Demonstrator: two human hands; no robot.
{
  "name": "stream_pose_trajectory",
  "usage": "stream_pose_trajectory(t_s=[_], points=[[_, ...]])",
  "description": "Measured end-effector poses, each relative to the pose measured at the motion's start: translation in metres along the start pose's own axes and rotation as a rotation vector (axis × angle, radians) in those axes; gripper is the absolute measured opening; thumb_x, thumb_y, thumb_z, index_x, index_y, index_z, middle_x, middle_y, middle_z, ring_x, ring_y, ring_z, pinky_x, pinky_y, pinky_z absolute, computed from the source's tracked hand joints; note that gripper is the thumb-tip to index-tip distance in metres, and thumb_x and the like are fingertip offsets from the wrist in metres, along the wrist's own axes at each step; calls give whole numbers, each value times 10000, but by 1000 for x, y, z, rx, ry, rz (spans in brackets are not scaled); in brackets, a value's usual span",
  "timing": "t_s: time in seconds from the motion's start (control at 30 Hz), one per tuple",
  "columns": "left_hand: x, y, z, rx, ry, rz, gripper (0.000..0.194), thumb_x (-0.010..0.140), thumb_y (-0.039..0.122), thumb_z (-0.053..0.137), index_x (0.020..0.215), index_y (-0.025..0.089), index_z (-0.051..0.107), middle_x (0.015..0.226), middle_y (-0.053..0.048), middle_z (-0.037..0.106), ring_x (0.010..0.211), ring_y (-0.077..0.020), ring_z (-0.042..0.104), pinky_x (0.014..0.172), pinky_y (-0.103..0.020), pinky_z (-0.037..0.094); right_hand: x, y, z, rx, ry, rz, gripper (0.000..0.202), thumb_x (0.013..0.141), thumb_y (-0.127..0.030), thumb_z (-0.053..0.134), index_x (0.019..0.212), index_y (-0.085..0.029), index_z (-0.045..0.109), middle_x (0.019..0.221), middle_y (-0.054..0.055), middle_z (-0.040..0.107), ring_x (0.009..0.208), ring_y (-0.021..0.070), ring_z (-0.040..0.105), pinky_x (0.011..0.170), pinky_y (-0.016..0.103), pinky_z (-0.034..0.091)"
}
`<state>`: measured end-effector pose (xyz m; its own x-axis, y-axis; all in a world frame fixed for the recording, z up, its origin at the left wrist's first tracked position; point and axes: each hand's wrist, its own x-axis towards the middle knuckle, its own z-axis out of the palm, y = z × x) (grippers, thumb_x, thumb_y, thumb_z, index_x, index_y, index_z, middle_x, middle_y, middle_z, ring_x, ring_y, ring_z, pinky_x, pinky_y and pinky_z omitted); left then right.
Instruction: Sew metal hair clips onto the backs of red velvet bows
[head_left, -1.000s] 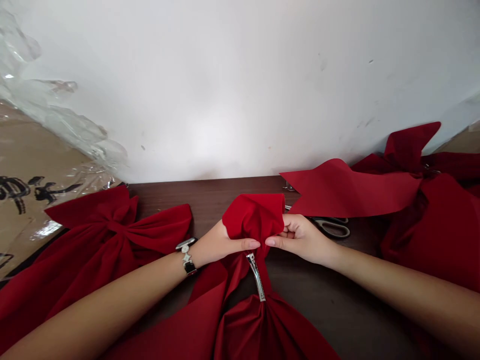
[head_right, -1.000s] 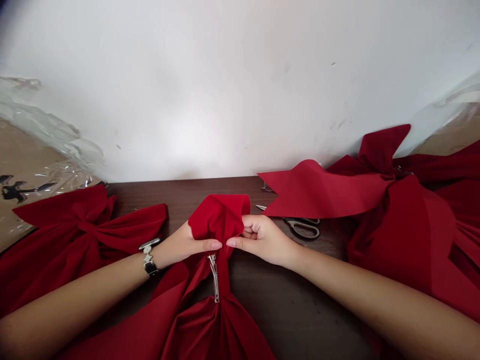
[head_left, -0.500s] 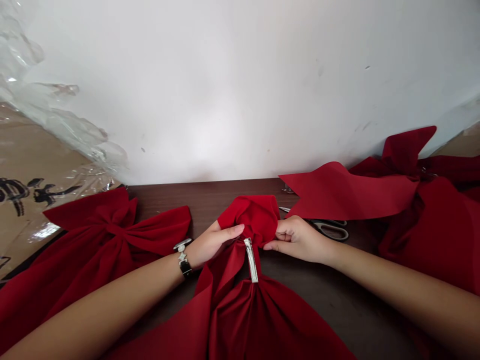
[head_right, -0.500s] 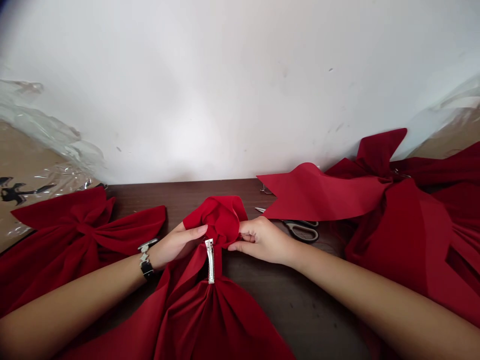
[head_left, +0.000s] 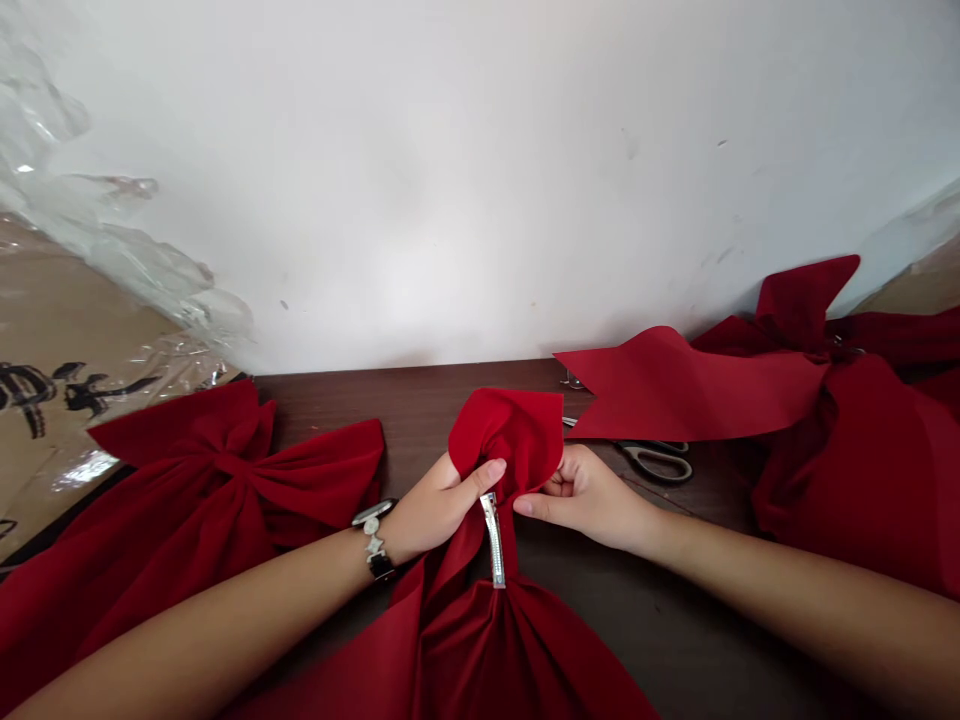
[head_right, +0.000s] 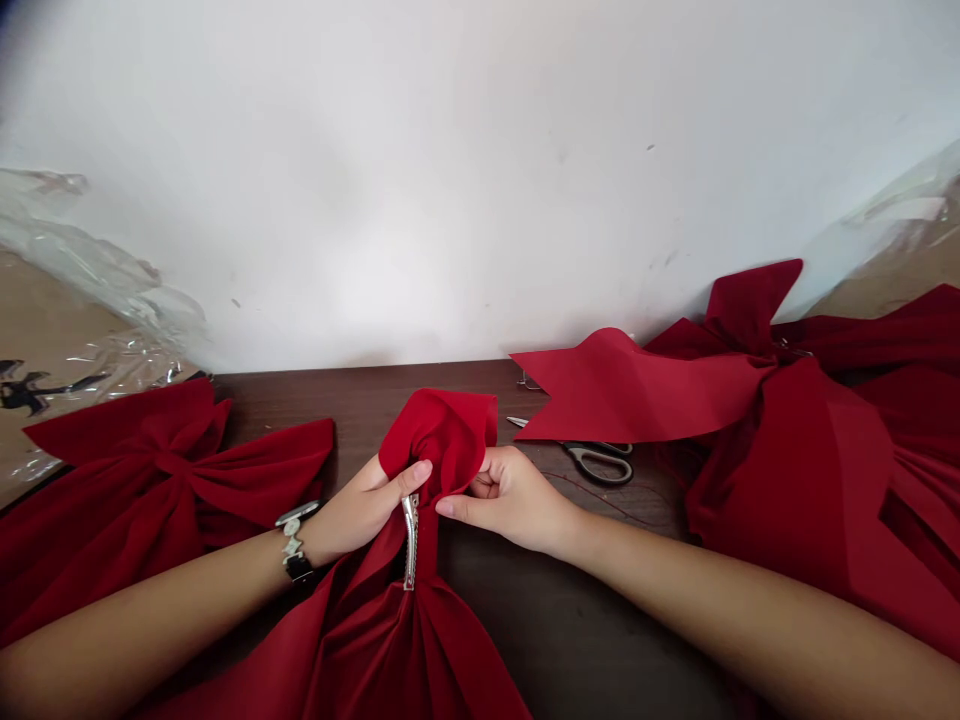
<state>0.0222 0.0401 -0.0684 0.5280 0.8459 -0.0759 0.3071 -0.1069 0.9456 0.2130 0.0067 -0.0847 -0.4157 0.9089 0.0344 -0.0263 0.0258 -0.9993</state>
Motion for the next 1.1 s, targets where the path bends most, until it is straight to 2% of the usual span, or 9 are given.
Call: stream_pose_trajectory(t_s=[0.2,0.3,0.4,0.5,0.57,0.7,0.8,1.0,1.1], points=[[-3,2,4,89,103,80,398,922,489,431,902,149,637,918,-49,675,891,-197,601,894,-309,479,-3,2,-3,-2,-64,3,404,730,-522,721,776,-129,637,619,-14,524,565,81,431,540,212,399],[-4,0,2,73,86,72,416,927,504,417,966,154,640,1018,-63,682,991,-216,604,966,-329,452,-2,2,-8,-38,-65,-22,408,740,-521,713,831,-127,662,649,3,564,595,98,481,568,226,432],[-3,-3,-2,-12,-2,35,456,898,545,462,1090,162,618,1149,-85,662,1129,-244,576,1019,-355,429,0,2,-12,-76,-37,-44,412,743,-516,713,865,-125,666,633,0,555,591,102,476,559,224,425],[-1,-4,-7,-47,-186,108,489,811,515,624,1131,147,589,1135,-110,671,1078,-259,607,962,-370,475,-1,1,-16,-109,-21,-67,364,768,-477,698,853,-127,647,609,-11,515,572,95,436,530,215,388],[0,-4,-8,-58,-241,147,480,776,457,687,1116,139,570,1097,-114,679,1025,-254,630,925,-370,495,-2,0,-19,-139,-19,-94,285,791,-403,680,852,-132,617,599,-27,463,558,87,385,511,211,346],[0,-3,-9,-170,-269,88,401,793,404,684,1052,149,516,1003,-104,694,908,-237,679,810,-347,531,-7,-2,-24,-169,-2,-194,153,862,-229,484,1006,-176,482,652,-43,401,592,104,347,562,236,314],[-2,-3,-8,-208,-290,74,375,787,385,695,1014,161,497,963,-90,704,867,-222,691,789,-333,533,-7,-1,-24,-151,113,-238,165,898,-148,337,1045,-211,375,687,-39,403,633,123,363,614,256,328],[-3,1,-8,-203,-315,81,377,778,414,697,981,155,513,905,-85,716,818,-209,686,773,-324,530,-5,-2,-20,-155,160,-246,54,993,-235,322,1047,-240,329,753,-31,464,659,117,404,640,245,367],[-3,1,-9,-141,-288,105,373,769,418,698,958,148,523,872,-73,698,800,-204,665,771,-328,522,-6,-4,-20,-175,178,-220,102,997,-310,370,1054,-238,326,705,-48,477,605,107,417,598,229,374]])
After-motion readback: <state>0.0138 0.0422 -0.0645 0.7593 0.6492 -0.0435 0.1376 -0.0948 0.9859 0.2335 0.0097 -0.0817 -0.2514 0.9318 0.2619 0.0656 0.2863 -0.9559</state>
